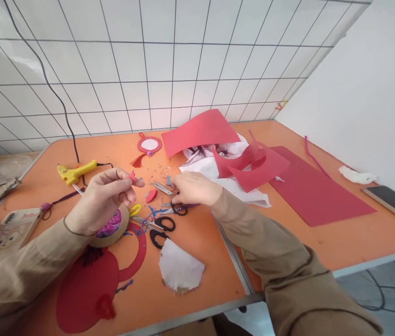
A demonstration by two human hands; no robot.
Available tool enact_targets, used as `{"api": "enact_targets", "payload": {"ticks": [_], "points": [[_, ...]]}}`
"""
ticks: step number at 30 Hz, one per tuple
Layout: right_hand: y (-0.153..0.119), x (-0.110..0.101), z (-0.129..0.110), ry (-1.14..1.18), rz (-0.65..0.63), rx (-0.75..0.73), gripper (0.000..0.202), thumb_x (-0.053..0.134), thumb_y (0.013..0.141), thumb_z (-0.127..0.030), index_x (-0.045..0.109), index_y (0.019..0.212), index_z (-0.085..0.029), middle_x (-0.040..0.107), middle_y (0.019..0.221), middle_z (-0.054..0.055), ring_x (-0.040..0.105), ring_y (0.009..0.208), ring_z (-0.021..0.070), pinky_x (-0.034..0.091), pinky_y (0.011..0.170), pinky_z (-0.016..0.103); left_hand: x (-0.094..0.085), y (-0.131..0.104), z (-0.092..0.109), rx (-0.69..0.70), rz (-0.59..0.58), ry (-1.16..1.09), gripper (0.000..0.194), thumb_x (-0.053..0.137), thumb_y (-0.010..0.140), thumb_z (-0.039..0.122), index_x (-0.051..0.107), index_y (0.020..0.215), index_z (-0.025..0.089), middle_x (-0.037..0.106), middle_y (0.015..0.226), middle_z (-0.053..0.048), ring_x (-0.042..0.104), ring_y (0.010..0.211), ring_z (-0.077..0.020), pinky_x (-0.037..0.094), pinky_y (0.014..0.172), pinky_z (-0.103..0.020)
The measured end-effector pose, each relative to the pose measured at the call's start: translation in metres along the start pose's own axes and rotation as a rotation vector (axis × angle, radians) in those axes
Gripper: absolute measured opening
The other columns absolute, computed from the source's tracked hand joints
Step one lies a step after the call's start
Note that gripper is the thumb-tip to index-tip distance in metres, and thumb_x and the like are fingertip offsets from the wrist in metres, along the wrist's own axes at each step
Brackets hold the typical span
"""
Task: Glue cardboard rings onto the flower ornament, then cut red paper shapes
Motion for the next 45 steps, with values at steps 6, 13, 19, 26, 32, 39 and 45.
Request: {"api": "enact_targets", "payload": {"ticks": [6, 13, 19, 26, 32, 39, 45], "points": [[-0.004, 0.007, -0.007, -0.042, -0.090, -0.026, 0.028, 0.074, 0.074, -0.027, 0.064, 0.098, -0.018, 0.067, 0.087, 0.005, 0.064, 0.079, 0.0228, 0.034, 0.058, 0.028, -0.004, 0.004, -0.001, -0.032, 0.011, -0.058, 0.026, 0.085, 0.061, 0.018, 0.062, 0.069, 0.012, 0.075, 0.072, -0.007, 0.064, 0.047, -0.0075, 0.049, 0.045, -0.014], [-0.007, 0.008, -0.012, -0.081, -0.048, -0.003, 0.030, 0.069, 0.071, -0.014, 0.066, 0.101, -0.015, 0.070, 0.087, 0.010, 0.066, 0.082, 0.0275, 0.031, 0.058, 0.029, -0.005, 0.005, 0.000, -0.035, 0.004, -0.068, 0.028, 0.086, 0.059, 0.017, 0.061, 0.071, 0.012, 0.075, 0.071, -0.006, 0.065, 0.048, -0.0082, 0.049, 0.044, -0.013], [-0.017, -0.016, -0.009, 0.052, 0.046, -0.026, 0.020, 0.053, 0.082, -0.014, 0.067, 0.096, -0.015, 0.069, 0.076, 0.008, 0.065, 0.070, 0.0214, 0.036, 0.056, 0.029, -0.005, 0.005, 0.002, -0.007, 0.001, -0.014, 0.027, 0.084, 0.063, 0.020, 0.059, 0.070, 0.013, 0.072, 0.066, -0.002, 0.065, 0.047, -0.0096, 0.050, 0.043, -0.015], [-0.025, -0.037, 0.004, 1.169, 0.147, -0.173, 0.046, 0.064, 0.078, -0.017, 0.058, 0.123, -0.022, 0.066, 0.092, 0.003, 0.066, 0.076, 0.0160, 0.052, 0.063, 0.028, -0.003, 0.004, 0.004, 0.031, -0.029, 0.069, 0.027, 0.084, 0.065, 0.021, 0.059, 0.069, 0.014, 0.069, 0.056, 0.000, 0.064, 0.047, -0.0101, 0.050, 0.045, -0.016], [-0.022, -0.036, -0.017, 1.549, 0.178, -0.416, 0.037, 0.075, 0.071, -0.018, 0.067, 0.106, -0.024, 0.059, 0.075, -0.004, 0.057, 0.063, 0.0096, 0.049, 0.059, 0.024, -0.001, 0.002, -0.004, -0.022, -0.086, 0.047, 0.024, 0.082, 0.069, 0.021, 0.060, 0.070, 0.013, 0.072, 0.064, -0.003, 0.064, 0.048, -0.0094, 0.050, 0.045, -0.016], [-0.020, -0.020, -0.033, 1.387, 0.365, -0.227, 0.038, 0.082, 0.063, -0.022, 0.069, 0.098, -0.018, 0.070, 0.077, 0.001, 0.070, 0.070, 0.0179, 0.056, 0.063, 0.031, 0.006, -0.002, -0.006, -0.048, -0.147, 0.131, 0.022, 0.081, 0.070, 0.022, 0.062, 0.070, 0.012, 0.071, 0.064, -0.003, 0.065, 0.048, -0.0100, 0.051, 0.046, -0.016], [-0.025, -0.019, -0.043, 1.339, 0.411, -0.227, 0.049, 0.078, 0.067, -0.020, 0.064, 0.113, -0.015, 0.071, 0.078, 0.002, 0.067, 0.070, 0.0163, 0.055, 0.062, 0.031, 0.008, -0.004, -0.010, -0.091, -0.189, 0.146, 0.021, 0.081, 0.070, 0.022, 0.062, 0.069, 0.012, 0.070, 0.060, -0.002, 0.066, 0.048, -0.0105, 0.051, 0.045, -0.016]]}}
Point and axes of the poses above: each hand's wrist, its own y-axis towards the middle knuckle, its own x-axis out of the palm, z = x × y, the point moved 3 cm from there along y, towards the middle knuckle
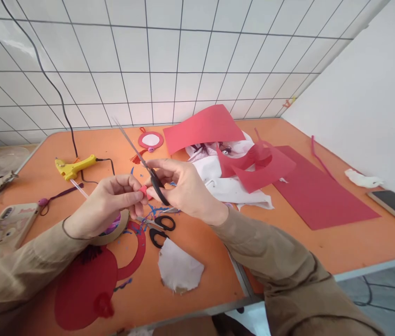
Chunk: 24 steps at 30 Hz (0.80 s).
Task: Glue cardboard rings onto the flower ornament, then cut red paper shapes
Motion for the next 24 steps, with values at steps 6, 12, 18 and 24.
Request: {"api": "enact_targets", "payload": {"ticks": [6, 12, 18, 24], "points": [[0.001, 0.004, 0.004, 0.067, -0.022, 0.076, 0.044, 0.074, 0.066, -0.017, 0.065, 0.109, -0.014, 0.061, 0.067, -0.004, 0.056, 0.057, 0.0092, 0.048, 0.054, 0.025, -0.001, 0.001, -0.003, -0.026, -0.041, 0.004, 0.022, 0.080, 0.073, 0.027, 0.063, 0.071, 0.013, 0.069, 0.057, -0.003, 0.065, 0.048, -0.0112, 0.052, 0.047, -0.018], [0.001, 0.003, 0.007, 0.119, -0.019, 0.161, 0.042, 0.070, 0.065, -0.013, 0.066, 0.106, -0.017, 0.060, 0.065, -0.006, 0.054, 0.052, 0.0077, 0.044, 0.049, 0.023, -0.001, 0.001, 0.000, -0.017, -0.042, -0.018, 0.031, 0.077, 0.076, 0.041, 0.066, 0.070, 0.013, 0.070, 0.065, -0.005, 0.066, 0.050, -0.0126, 0.054, 0.049, -0.022], [0.002, 0.005, 0.009, 0.130, -0.026, 0.150, 0.041, 0.070, 0.065, -0.013, 0.065, 0.106, -0.016, 0.060, 0.064, -0.006, 0.054, 0.053, 0.0075, 0.046, 0.051, 0.023, -0.004, 0.002, -0.003, -0.047, -0.044, 0.031, 0.027, 0.080, 0.074, 0.035, 0.068, 0.067, 0.013, 0.069, 0.061, -0.004, 0.063, 0.047, -0.0104, 0.050, 0.046, -0.019], [0.003, 0.003, 0.011, 0.189, 0.006, 0.142, 0.040, 0.071, 0.068, -0.018, 0.064, 0.107, -0.016, 0.061, 0.069, -0.004, 0.059, 0.055, 0.0091, 0.047, 0.054, 0.025, -0.003, 0.003, -0.005, -0.047, -0.005, -0.030, 0.024, 0.081, 0.073, 0.032, 0.070, 0.068, 0.011, 0.070, 0.063, -0.004, 0.062, 0.047, -0.0098, 0.049, 0.045, -0.018]]}}
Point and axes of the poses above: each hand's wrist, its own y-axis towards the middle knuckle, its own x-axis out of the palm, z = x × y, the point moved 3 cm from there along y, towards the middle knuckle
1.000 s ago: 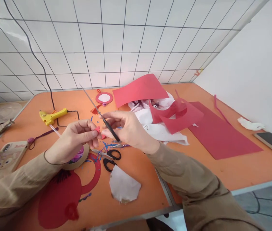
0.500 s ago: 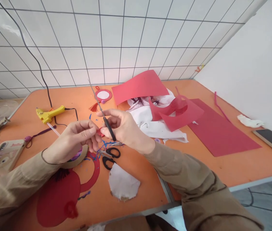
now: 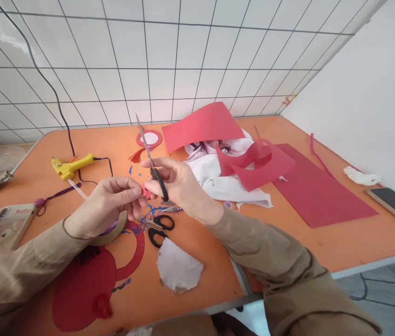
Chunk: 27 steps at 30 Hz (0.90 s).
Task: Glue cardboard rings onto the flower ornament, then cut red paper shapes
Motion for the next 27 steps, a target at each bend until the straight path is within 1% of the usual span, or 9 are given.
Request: {"api": "enact_targets", "payload": {"ticks": [2, 4, 8, 13, 17, 21, 25, 27], "points": [[-0.0006, 0.0013, -0.0010, -0.014, -0.009, -0.008, 0.042, 0.073, 0.067, -0.019, 0.063, 0.108, -0.016, 0.062, 0.070, -0.004, 0.059, 0.057, 0.0101, 0.047, 0.054, 0.026, -0.0006, 0.0013, -0.0016, 0.026, 0.049, -0.029, 0.024, 0.081, 0.072, 0.031, 0.070, 0.067, 0.011, 0.070, 0.063, -0.004, 0.061, 0.046, -0.0090, 0.048, 0.044, -0.017], [-0.0017, 0.0026, -0.0025, -0.080, 0.005, -0.042, 0.041, 0.073, 0.066, -0.018, 0.064, 0.106, -0.016, 0.062, 0.069, -0.004, 0.058, 0.059, 0.0099, 0.047, 0.056, 0.026, -0.0007, 0.0021, -0.0045, 0.028, 0.072, -0.042, 0.024, 0.081, 0.072, 0.032, 0.069, 0.067, 0.011, 0.070, 0.063, -0.004, 0.061, 0.046, -0.0090, 0.048, 0.044, -0.017], [-0.0033, 0.0038, -0.0041, -0.190, 0.035, -0.074, 0.037, 0.070, 0.066, -0.016, 0.064, 0.102, -0.016, 0.061, 0.066, -0.005, 0.054, 0.057, 0.0082, 0.045, 0.056, 0.026, 0.0018, 0.0015, -0.0084, 0.000, 0.045, -0.012, 0.027, 0.080, 0.073, 0.035, 0.069, 0.066, 0.011, 0.071, 0.064, -0.006, 0.063, 0.048, -0.0099, 0.049, 0.045, -0.018], [-0.0020, 0.0013, -0.0027, -0.138, 0.007, -0.020, 0.038, 0.068, 0.065, -0.015, 0.063, 0.103, -0.016, 0.059, 0.062, -0.007, 0.056, 0.053, 0.0088, 0.046, 0.052, 0.025, 0.0025, -0.0004, -0.0035, 0.056, 0.068, 0.014, 0.021, 0.082, 0.071, 0.029, 0.069, 0.071, 0.013, 0.071, 0.065, -0.003, 0.063, 0.048, -0.0101, 0.049, 0.045, -0.018], [-0.0014, -0.0005, -0.0016, -0.097, -0.014, -0.007, 0.039, 0.070, 0.065, -0.015, 0.063, 0.103, -0.016, 0.061, 0.064, -0.006, 0.057, 0.053, 0.0088, 0.045, 0.050, 0.024, 0.0021, -0.0004, -0.0021, 0.071, 0.067, 0.013, 0.021, 0.082, 0.069, 0.028, 0.067, 0.069, 0.014, 0.071, 0.064, -0.002, 0.063, 0.047, -0.0098, 0.048, 0.044, -0.018], [-0.0022, 0.0003, -0.0024, -0.080, -0.026, -0.012, 0.041, 0.073, 0.066, -0.016, 0.063, 0.105, -0.017, 0.064, 0.070, -0.004, 0.063, 0.060, 0.0112, 0.048, 0.054, 0.025, 0.0012, 0.0000, -0.0028, 0.070, 0.095, -0.045, 0.022, 0.082, 0.070, 0.028, 0.066, 0.068, 0.013, 0.070, 0.062, -0.002, 0.061, 0.046, -0.0088, 0.047, 0.043, -0.017], [-0.0022, 0.0014, -0.0013, -0.122, -0.029, -0.026, 0.041, 0.074, 0.068, -0.018, 0.063, 0.107, -0.018, 0.065, 0.070, -0.003, 0.062, 0.061, 0.0118, 0.050, 0.059, 0.028, -0.0004, 0.0004, -0.0050, 0.042, 0.138, -0.163, 0.022, 0.085, 0.065, 0.026, 0.067, 0.069, 0.014, 0.069, 0.061, -0.001, 0.060, 0.047, -0.0080, 0.045, 0.042, -0.016], [-0.0015, 0.0013, 0.0009, -0.130, -0.026, -0.042, 0.042, 0.076, 0.067, -0.018, 0.064, 0.107, -0.018, 0.067, 0.073, -0.002, 0.064, 0.066, 0.0135, 0.052, 0.064, 0.029, -0.0017, 0.0009, -0.0066, 0.022, 0.169, -0.209, 0.023, 0.087, 0.062, 0.026, 0.069, 0.069, 0.014, 0.068, 0.062, 0.000, 0.058, 0.046, -0.0067, 0.043, 0.041, -0.015]]}}
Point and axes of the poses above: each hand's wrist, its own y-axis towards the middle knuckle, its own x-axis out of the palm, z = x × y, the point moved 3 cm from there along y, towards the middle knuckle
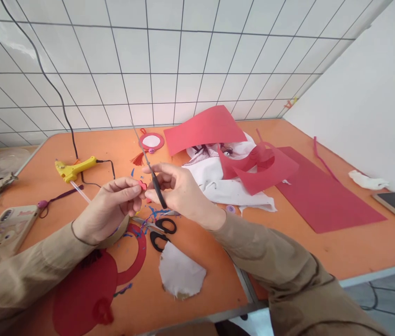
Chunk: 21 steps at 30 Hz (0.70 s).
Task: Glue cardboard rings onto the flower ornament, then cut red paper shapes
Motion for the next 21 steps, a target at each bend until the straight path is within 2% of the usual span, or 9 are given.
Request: {"api": "enact_targets", "payload": {"ticks": [5, 11, 16, 21], "points": [[0.001, 0.000, 0.005, 0.000, -0.022, -0.006, 0.041, 0.080, 0.066, -0.021, 0.065, 0.104, -0.019, 0.069, 0.079, 0.000, 0.066, 0.073, 0.0155, 0.053, 0.068, 0.030, -0.002, 0.002, -0.002, -0.022, 0.032, -0.038, 0.019, 0.086, 0.060, 0.024, 0.070, 0.063, 0.013, 0.065, 0.061, 0.000, 0.051, 0.045, -0.0040, 0.036, 0.038, -0.014], [0.000, 0.001, 0.002, -0.038, 0.048, -0.029, 0.042, 0.081, 0.066, -0.021, 0.064, 0.105, -0.018, 0.067, 0.075, -0.001, 0.063, 0.070, 0.0139, 0.051, 0.066, 0.029, -0.002, 0.003, -0.005, -0.026, 0.013, -0.052, 0.019, 0.086, 0.060, 0.025, 0.071, 0.064, 0.014, 0.064, 0.061, 0.001, 0.049, 0.045, -0.0036, 0.034, 0.039, -0.015], [-0.001, 0.002, 0.005, -0.016, 0.109, -0.058, 0.038, 0.080, 0.067, -0.021, 0.064, 0.102, -0.020, 0.064, 0.075, -0.001, 0.062, 0.072, 0.0139, 0.051, 0.064, 0.028, -0.002, 0.001, -0.010, -0.009, 0.070, -0.038, 0.019, 0.087, 0.060, 0.025, 0.072, 0.065, 0.014, 0.065, 0.059, 0.001, 0.050, 0.045, -0.0039, 0.035, 0.039, -0.014], [0.000, 0.001, 0.001, 0.036, 0.128, -0.049, 0.036, 0.079, 0.063, -0.017, 0.063, 0.095, -0.019, 0.061, 0.073, -0.004, 0.061, 0.065, 0.0110, 0.052, 0.062, 0.026, 0.001, -0.002, -0.012, -0.042, 0.055, 0.001, 0.021, 0.087, 0.059, 0.025, 0.071, 0.064, 0.013, 0.061, 0.053, 0.001, 0.050, 0.043, -0.0044, 0.036, 0.039, -0.014]]}}
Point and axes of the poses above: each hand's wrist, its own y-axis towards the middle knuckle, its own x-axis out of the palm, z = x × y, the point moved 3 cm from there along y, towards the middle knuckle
